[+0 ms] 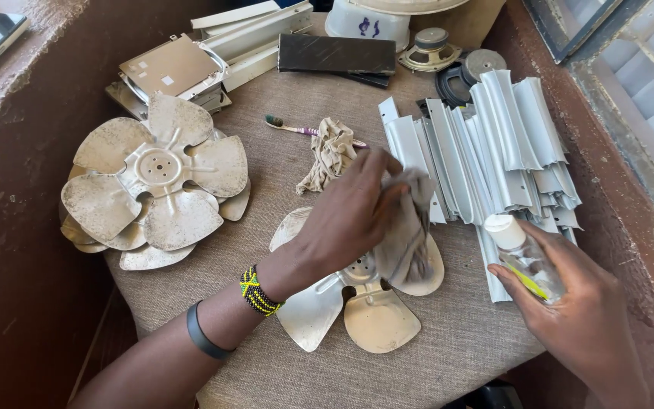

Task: Cleaning metal fan blades by applying a liquid cleaner and wiping them with a cloth.

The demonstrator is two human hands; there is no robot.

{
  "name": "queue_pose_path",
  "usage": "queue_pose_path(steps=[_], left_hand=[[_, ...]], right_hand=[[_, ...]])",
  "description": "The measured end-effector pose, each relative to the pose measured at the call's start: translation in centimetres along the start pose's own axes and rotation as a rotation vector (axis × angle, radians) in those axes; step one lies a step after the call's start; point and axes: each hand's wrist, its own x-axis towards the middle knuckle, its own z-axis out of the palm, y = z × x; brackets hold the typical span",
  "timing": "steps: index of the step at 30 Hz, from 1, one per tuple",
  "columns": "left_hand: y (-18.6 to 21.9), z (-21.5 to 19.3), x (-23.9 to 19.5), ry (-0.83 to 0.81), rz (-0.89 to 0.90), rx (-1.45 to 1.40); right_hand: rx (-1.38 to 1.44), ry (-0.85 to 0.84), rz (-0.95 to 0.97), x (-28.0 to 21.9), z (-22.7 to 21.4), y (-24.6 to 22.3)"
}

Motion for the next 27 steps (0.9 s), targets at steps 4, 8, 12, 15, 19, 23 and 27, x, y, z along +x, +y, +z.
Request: queue_pose_path(steps=[4,8,12,15,19,23,27], left_hand=[[2.4,-0.8,-0.6,0.100,0.175,-0.009],[3.2,0.6,-2.7,-0.182,0.638,0.183],[2.8,0.7,-2.9,-0.344,0.716,0.053],[3.1,-1.1,-1.4,-0.219,0.618,-0.030],[1.5,-0.9,-1.3,-0.301,0.561,0.078],[0.1,0.8,-1.7,-0.423,0.558,0.238],[-0.3,1.8,-1.7,-0.306,0.589,0.288]], right_hand=[[-0.019,0.053,0.053,-0.9,-1.3,0.1],[-0.005,0.049,0.165,-1.7,-1.7,0.6],[0.058,0.004,0.177,-2.4,-1.3,0.4],[0.055,-0.133,0.104,-3.3,-0.5,1.9],[0.005,-0.245,0.107,-3.3,0.2,1.1],[-0.131,-0.252,-0.010,-3.8,0.8,1.0],[-0.169,-0.274,0.005,-3.7,0.8,0.7]])
